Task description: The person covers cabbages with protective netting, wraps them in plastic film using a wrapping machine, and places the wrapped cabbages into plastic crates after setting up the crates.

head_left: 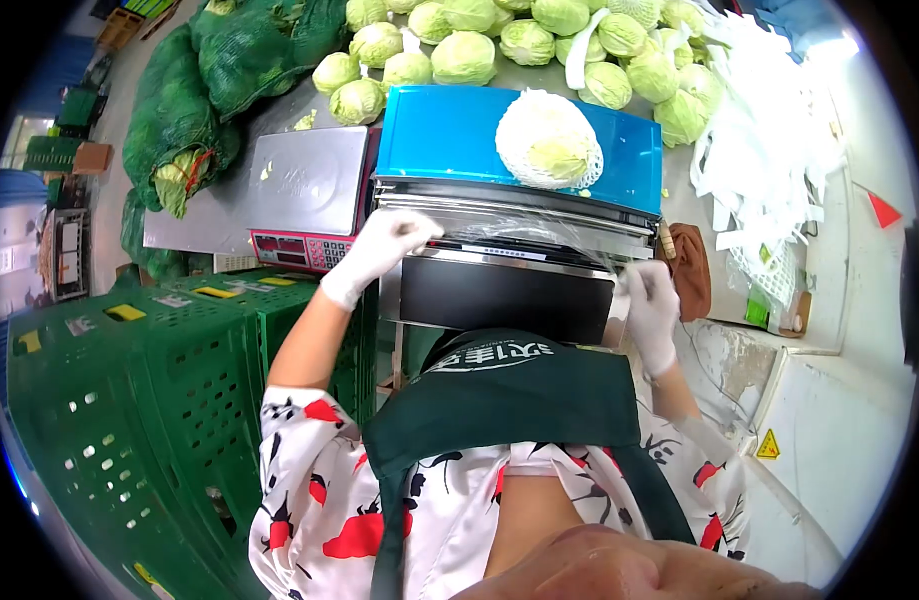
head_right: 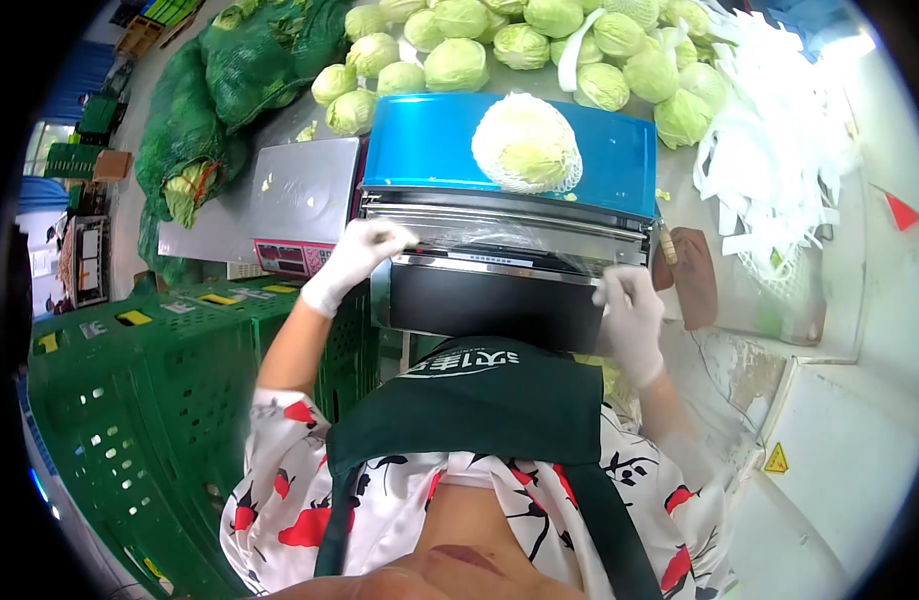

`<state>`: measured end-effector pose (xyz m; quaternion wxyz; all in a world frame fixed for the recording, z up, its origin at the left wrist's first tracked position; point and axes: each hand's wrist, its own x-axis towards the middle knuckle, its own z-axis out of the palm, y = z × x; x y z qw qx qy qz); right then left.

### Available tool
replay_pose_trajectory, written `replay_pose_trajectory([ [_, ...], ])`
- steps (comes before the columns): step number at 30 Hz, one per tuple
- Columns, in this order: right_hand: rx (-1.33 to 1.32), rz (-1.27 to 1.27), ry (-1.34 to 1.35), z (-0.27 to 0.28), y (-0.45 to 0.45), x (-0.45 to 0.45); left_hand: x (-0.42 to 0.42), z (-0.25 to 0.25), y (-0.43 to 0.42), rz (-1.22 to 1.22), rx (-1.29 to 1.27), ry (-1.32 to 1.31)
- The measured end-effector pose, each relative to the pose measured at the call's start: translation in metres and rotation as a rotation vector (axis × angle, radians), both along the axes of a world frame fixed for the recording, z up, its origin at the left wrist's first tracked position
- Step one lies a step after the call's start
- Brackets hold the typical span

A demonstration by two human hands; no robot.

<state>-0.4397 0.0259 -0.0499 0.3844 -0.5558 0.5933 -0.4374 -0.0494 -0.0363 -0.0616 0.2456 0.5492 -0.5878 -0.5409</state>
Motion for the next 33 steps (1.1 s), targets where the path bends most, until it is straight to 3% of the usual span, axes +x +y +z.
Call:
replay_pose_trajectory([
  [3,0.052,-0.074,-0.017,0.063,0.03,-0.02,0.021,0.071,0.019,-0.155,0.095,0.246],
  [4,-0.051,-0.128,-0.023,0.081,0.025,-0.037,0.018,0.102,0.02,-0.145,0.086,0.357],
  [6,-0.207,-0.209,-0.131,0.107,0.005,-0.06,0.027,0.105,0.004,-0.244,-0.122,0.662],
  [8,-0.145,-0.16,-0.297,0.13,-0.05,-0.034,-0.022,0.131,-0.034,0.09,-0.247,0.755],
  [10,-0.259,0.241,0.203,0.117,-0.125,-0.003,-0.026,0.093,-0.1,-0.075,-0.412,0.341],
  [12,-0.394,0.619,0.532,0.059,-0.18,0.005,-0.041,0.041,-0.142,-0.239,-0.536,-0.014],
  [14,-0.441,0.724,0.839,0.009,-0.196,0.017,-0.061,0.003,-0.161,-0.474,-0.715,-0.329],
  [16,-0.254,0.691,0.477,-0.021,-0.213,0.025,-0.078,-0.023,-0.166,-0.533,-0.65,-0.243],
  [17,-0.08,0.68,0.34,-0.024,-0.218,0.026,-0.082,-0.033,-0.168,-0.431,-0.48,-0.105],
  [20,-0.191,0.649,0.277,-0.03,-0.223,0.036,-0.085,-0.05,-0.178,-0.314,-0.325,0.119],
  [21,-0.133,0.614,0.193,-0.029,-0.221,0.036,-0.084,-0.051,-0.177,-0.295,-0.315,0.122],
  [24,0.101,0.534,-0.152,-0.04,-0.205,0.041,-0.087,-0.011,-0.15,-0.23,0.033,0.471],
  [25,0.126,0.532,-0.39,-0.028,-0.197,0.049,-0.084,-0.014,-0.139,-0.148,0.229,0.417],
  [26,0.249,0.506,-0.469,-0.014,-0.184,0.053,-0.082,-0.017,-0.122,-0.143,0.128,0.408],
  [28,0.509,0.445,-0.624,0.025,-0.146,0.063,-0.08,0.003,-0.081,-0.04,0.461,0.592],
  [29,0.499,0.462,-0.6,0.011,-0.127,0.061,-0.073,0.004,-0.061,-0.088,0.503,0.542],
  [31,0.843,0.577,-0.285,0.039,-0.08,0.044,-0.066,0.033,-0.014,-0.187,0.599,0.454],
  [33,0.942,0.523,-0.373,0.05,-0.025,0.047,-0.063,0.039,0.032,-0.285,0.602,0.425],
])
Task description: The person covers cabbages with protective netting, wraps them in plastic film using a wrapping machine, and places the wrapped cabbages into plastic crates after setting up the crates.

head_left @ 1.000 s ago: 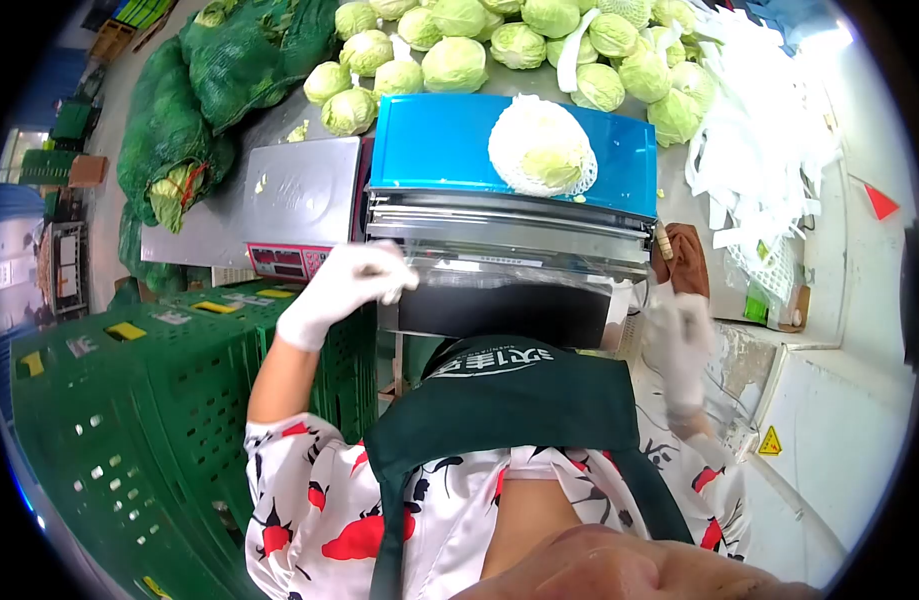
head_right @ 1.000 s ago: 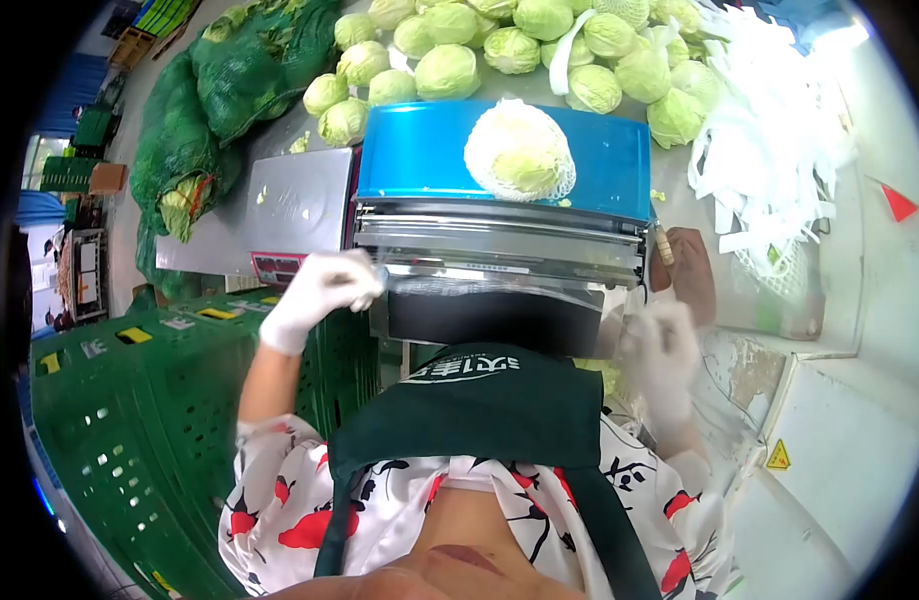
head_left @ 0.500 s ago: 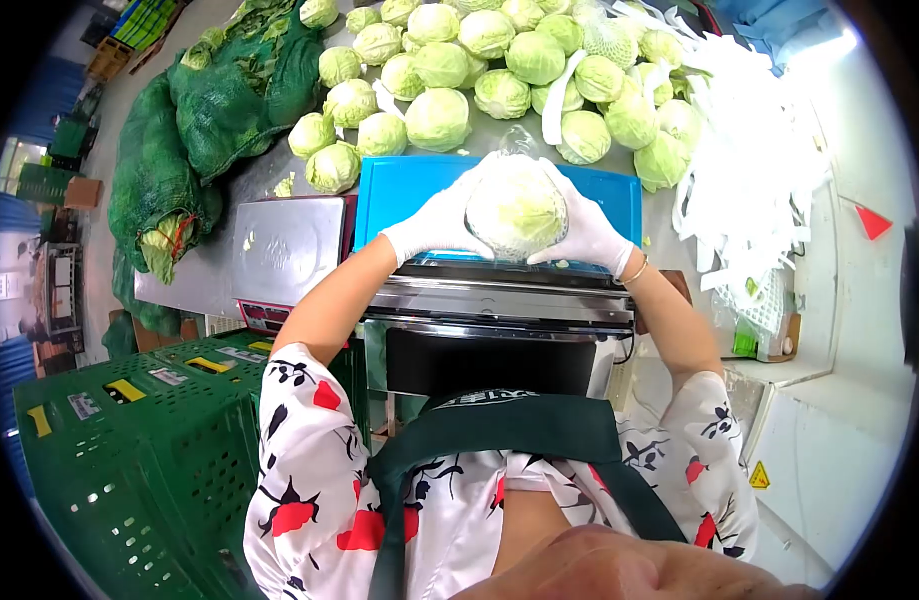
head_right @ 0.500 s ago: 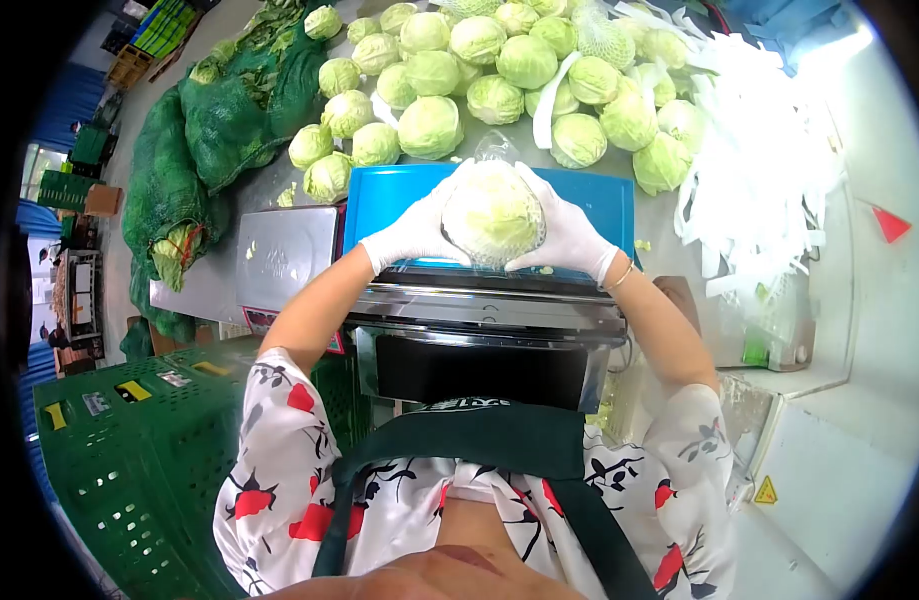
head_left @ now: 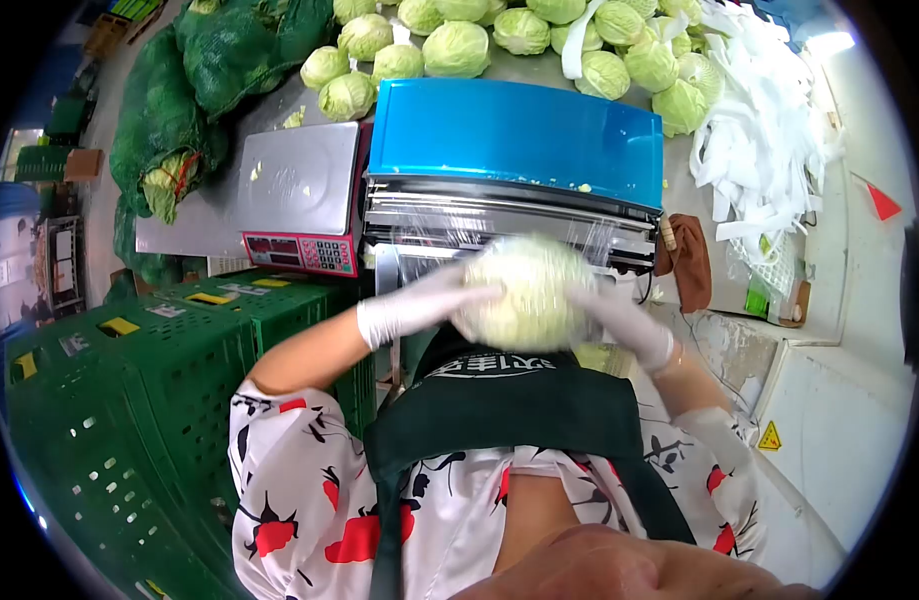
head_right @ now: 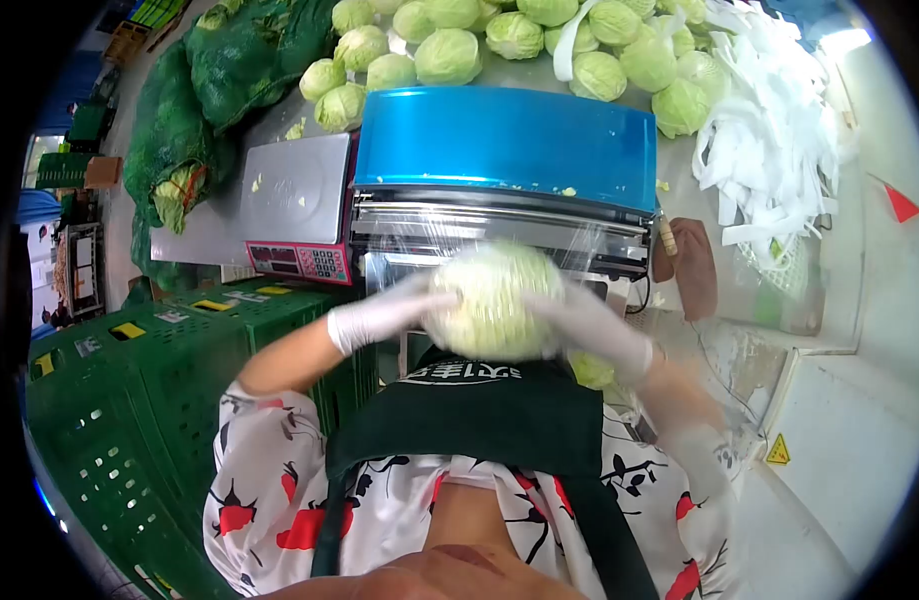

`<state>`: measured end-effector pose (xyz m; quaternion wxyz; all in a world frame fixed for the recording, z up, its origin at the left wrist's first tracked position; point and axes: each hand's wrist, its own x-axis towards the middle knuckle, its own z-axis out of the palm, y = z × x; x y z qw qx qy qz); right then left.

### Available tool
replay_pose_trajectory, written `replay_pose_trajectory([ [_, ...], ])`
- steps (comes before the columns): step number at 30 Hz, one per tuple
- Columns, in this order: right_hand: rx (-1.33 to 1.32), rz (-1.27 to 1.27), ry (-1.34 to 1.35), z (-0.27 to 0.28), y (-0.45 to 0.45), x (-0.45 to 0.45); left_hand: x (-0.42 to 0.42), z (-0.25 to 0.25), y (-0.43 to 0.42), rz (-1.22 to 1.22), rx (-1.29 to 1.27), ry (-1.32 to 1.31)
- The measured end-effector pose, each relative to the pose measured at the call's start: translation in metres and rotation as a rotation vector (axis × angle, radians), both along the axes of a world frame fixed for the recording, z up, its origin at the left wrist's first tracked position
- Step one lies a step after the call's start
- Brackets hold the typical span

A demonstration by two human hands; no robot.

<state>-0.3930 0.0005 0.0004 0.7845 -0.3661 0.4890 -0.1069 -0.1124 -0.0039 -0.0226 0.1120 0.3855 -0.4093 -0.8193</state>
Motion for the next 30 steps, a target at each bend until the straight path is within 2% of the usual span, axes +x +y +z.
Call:
replay_pose_trajectory([
  [1,-0.096,-0.012,-0.137,-0.031,0.03,-0.006,0.0,-0.016,0.023,-0.011,-0.061,0.029],
  [3,0.11,-0.049,-0.138,-0.055,0.054,0.001,0.003,-0.062,0.055,0.033,0.305,0.081],
  [5,0.377,-0.008,0.042,-0.057,0.046,0.012,0.007,-0.078,0.051,-0.081,0.555,-0.031],
  [6,0.373,0.058,-0.008,-0.069,0.04,0.014,0.005,-0.087,0.051,-0.104,0.473,-0.1],
  [7,0.405,-0.033,-0.029,-0.079,0.04,0.019,0.003,-0.098,0.053,-0.046,0.509,-0.113],
  [8,0.437,-0.049,-0.173,-0.106,0.045,0.017,0.002,-0.097,0.057,-0.011,0.524,-0.114],
  [10,0.675,-0.147,-0.438,-0.128,0.047,0.01,0.002,-0.082,0.063,0.067,0.499,-0.187],
  [11,0.619,-0.15,-0.388,-0.125,0.052,0.0,0.007,-0.072,0.064,0.123,0.609,-0.078],
  [13,0.51,-0.15,-0.282,-0.095,0.056,-0.008,0.028,-0.08,0.08,0.245,0.659,0.211],
  [15,0.151,-0.106,-0.051,-0.086,0.084,-0.031,0.035,-0.074,0.102,0.273,0.278,-0.045],
  [16,-0.283,-0.116,0.155,-0.111,0.107,-0.037,0.035,-0.082,0.119,0.363,-0.027,-0.103],
  [17,-0.35,-0.187,0.237,-0.116,0.117,-0.037,0.033,-0.071,0.124,0.168,-0.562,-0.539],
  [19,-0.491,-0.321,0.405,-0.107,0.121,-0.028,0.029,-0.072,0.123,0.393,-0.691,-0.487],
  [20,-0.531,-0.532,0.359,-0.104,0.116,-0.025,0.029,-0.073,0.121,0.507,-0.752,-0.463],
  [21,-0.336,-0.656,0.248,-0.092,0.104,-0.032,0.024,-0.044,0.108,0.668,-0.293,-0.454],
  [23,-0.12,-0.649,0.169,-0.095,0.099,-0.058,0.03,-0.049,0.1,0.762,-0.279,-0.314],
  [24,-0.085,-0.594,0.266,-0.104,0.106,-0.064,0.033,-0.057,0.101,0.8,-0.19,-0.227],
  [25,-0.049,-0.536,0.362,-0.122,0.121,-0.069,0.036,-0.067,0.107,0.777,-0.047,-0.222],
  [26,-0.009,-0.475,0.458,-0.143,0.136,-0.07,0.038,-0.088,0.117,0.634,0.075,-0.291],
  [27,-0.095,-0.361,0.561,-0.166,0.149,-0.066,0.04,-0.123,0.134,0.488,0.195,-0.356],
  [29,-0.272,-0.119,0.753,-0.214,0.175,-0.053,0.023,-0.223,0.181,0.164,-0.211,-0.362],
  [30,-0.271,-0.014,0.692,-0.237,0.181,-0.041,0.01,-0.262,0.198,0.068,-0.427,-0.36],
])
